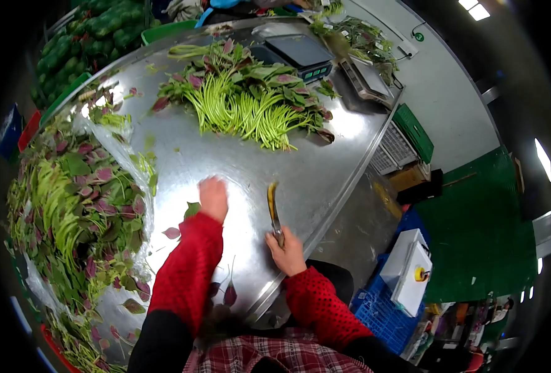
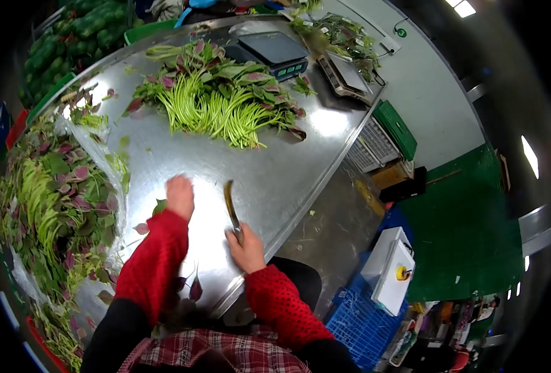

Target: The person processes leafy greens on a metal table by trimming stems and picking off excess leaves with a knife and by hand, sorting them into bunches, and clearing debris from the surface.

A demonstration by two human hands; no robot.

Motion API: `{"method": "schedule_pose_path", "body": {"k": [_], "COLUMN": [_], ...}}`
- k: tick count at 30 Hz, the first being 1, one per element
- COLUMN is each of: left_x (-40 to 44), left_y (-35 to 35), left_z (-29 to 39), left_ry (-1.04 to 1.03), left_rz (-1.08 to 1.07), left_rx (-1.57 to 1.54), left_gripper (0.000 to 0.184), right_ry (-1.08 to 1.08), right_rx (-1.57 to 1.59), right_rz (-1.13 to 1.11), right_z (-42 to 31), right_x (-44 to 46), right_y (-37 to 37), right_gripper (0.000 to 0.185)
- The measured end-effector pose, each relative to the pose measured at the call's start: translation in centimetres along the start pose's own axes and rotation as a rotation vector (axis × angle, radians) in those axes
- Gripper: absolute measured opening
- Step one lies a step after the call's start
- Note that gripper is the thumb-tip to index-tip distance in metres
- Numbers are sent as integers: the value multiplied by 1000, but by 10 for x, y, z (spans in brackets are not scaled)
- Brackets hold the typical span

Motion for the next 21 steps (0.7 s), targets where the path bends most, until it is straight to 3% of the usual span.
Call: {"method": "schedule_pose_path", "body": {"k": [1, 2, 3, 4, 6, 7, 8, 10, 12, 13, 15, 18, 19, 20, 21], "left_x": [-25, -52, -92, -130, -213, -247, -279, -338, -347, -335, -268, -218, -226, -228, -246], "left_y": [40, 67, 102, 143, 211, 257, 288, 351, 415, 426, 371, 200, 170, 176, 179], "left_z": [-22, -42, -55, -69, -104, -101, -122, -190, -187, -169, -110, -11, 21, 68, 50], "left_ry": [17, 105, 59, 111, 265, 184, 274, 711, 639, 548, 463, 429, 376, 71, 143], "left_rz": [57, -89, 66, 55, 120, 318, 234, 147, 230, 345, 221, -313, -428, -227, -208], "left_rx": [-45, 32, 229, 121, 249, 362, 429, 620, 1221, 1183, 664, -210, -302, -169, -142], "left_gripper": [6, 7, 6, 6, 4, 3, 4, 10, 18, 17, 26, 41, 46, 51, 51], "right_ry": [-5, -10, 5, 55, 111, 179, 247, 190, 91, 96, -71, -16, 1, 20, 59], "right_rx": [-35, -69, -52, -73, -87, -139, -192, -218, -272, -266, -443, -434, -459, -483, -466], "right_rz": [-19, -35, -15, -34, -53, -56, -59, -127, -190, -209, -372, -335, -308, -254, -249], "right_z": [18, 29, 27, 18, 10, 5, -2, 0, 9, 10, 25, 23, 18, 14, 15], "right_x": [-12, -24, -33, -43, -50, -51, -53, -50, -51, -51, -54, -54, -51, -45, -49], "right_y": [-3, -6, -5, -7, -12, -18, -23, -25, -30, -32, -47, -39, -34, -27, -37], "right_gripper": [32, 31, 31, 31, 32, 32, 32, 33, 37, 42, 49, 47, 46, 44, 44]}}
Point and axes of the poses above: each hand's wrist, its own x-axis towards the middle knuckle, its own y-axis out of the back of the hand, z = x × y, the point moved 10 cm from there along x, towards the middle knuckle, and after that the axes turned 10 degrees about y, right-handed, at the moved point
